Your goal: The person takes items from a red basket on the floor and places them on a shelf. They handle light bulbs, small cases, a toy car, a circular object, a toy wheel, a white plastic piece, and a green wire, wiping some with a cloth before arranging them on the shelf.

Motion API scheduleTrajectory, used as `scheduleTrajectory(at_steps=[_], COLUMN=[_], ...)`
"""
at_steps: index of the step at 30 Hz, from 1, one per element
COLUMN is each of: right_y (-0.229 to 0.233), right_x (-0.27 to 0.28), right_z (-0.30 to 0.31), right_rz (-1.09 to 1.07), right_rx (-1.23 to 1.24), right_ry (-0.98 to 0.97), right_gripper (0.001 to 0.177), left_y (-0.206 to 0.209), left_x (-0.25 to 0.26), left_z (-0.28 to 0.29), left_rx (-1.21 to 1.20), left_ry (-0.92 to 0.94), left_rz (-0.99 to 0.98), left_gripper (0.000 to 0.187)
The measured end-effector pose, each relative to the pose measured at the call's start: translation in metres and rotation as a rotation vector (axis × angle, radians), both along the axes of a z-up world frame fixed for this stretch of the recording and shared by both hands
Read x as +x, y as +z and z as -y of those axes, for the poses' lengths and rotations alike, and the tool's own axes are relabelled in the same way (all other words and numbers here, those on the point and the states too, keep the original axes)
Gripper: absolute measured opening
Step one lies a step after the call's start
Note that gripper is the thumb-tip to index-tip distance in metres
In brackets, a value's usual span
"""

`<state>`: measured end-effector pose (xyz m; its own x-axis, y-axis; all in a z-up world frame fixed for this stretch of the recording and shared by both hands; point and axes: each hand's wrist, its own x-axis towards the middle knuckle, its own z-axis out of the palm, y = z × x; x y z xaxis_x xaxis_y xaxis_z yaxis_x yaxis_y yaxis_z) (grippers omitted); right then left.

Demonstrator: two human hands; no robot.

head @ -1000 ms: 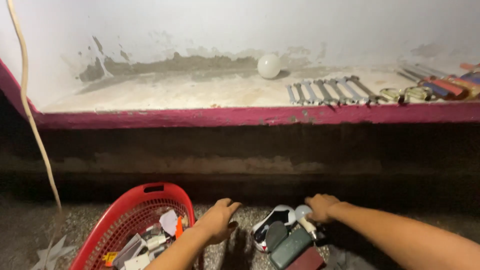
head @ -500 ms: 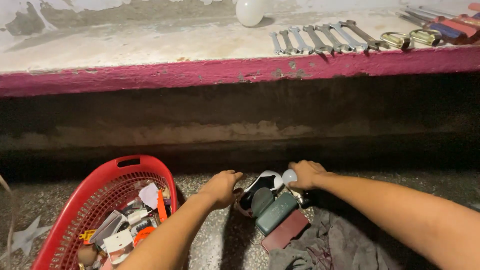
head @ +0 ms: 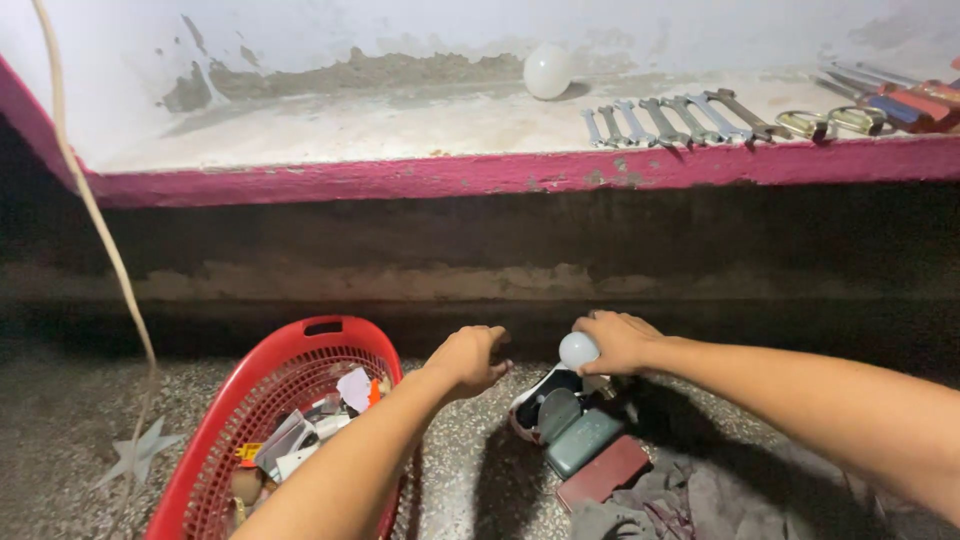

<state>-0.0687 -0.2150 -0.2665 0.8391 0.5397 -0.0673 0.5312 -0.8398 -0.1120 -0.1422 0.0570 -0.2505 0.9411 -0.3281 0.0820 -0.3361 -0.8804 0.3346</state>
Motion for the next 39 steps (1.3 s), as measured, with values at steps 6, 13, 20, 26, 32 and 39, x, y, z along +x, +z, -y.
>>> scheduleTrajectory(at_steps=[6,13,20,26,32,39], right_y=[0.042,0.090,0.137,0.185,0.232,0.272], right_x=[-0.037,-0.071,-0.085,-0.115,-0.113,-0.096], right_z=[-0.036,-0.079,-0.102,-0.117,-0.127,-0.123], right_rz=[0.055,0.128,0.293,0.176,0.173,0.353], right_rx=[0.159,0.342,0.589,0.717,0.897,0.967], right_ry=[0.167,0.317,0.419,0.311,0.291,0.342], right_gripper=[0.067,0.069,0.072,0.073,0.068,0.043], left_y=[0.037,0.033,0.107,0.154,0.198,0.235], left_x=[-0.015,0.004,-0.045,-0.071,-0.081,-0.067], left_z=[-0.003,-0.018,-0.043,-0.065,-0.062,-0.024], left_rx=[-0.041,-0.058,-0.770,-0.986,-1.014,-0.971], left_ry=[0.106,0.259,0.285,0.219,0.299,0.447], left_rz=[-0.018,-0.067,-0.335,-0.111,0.270,0.668], left_gripper=[0.051,0.068,0.061,0.053,0.050,0.047])
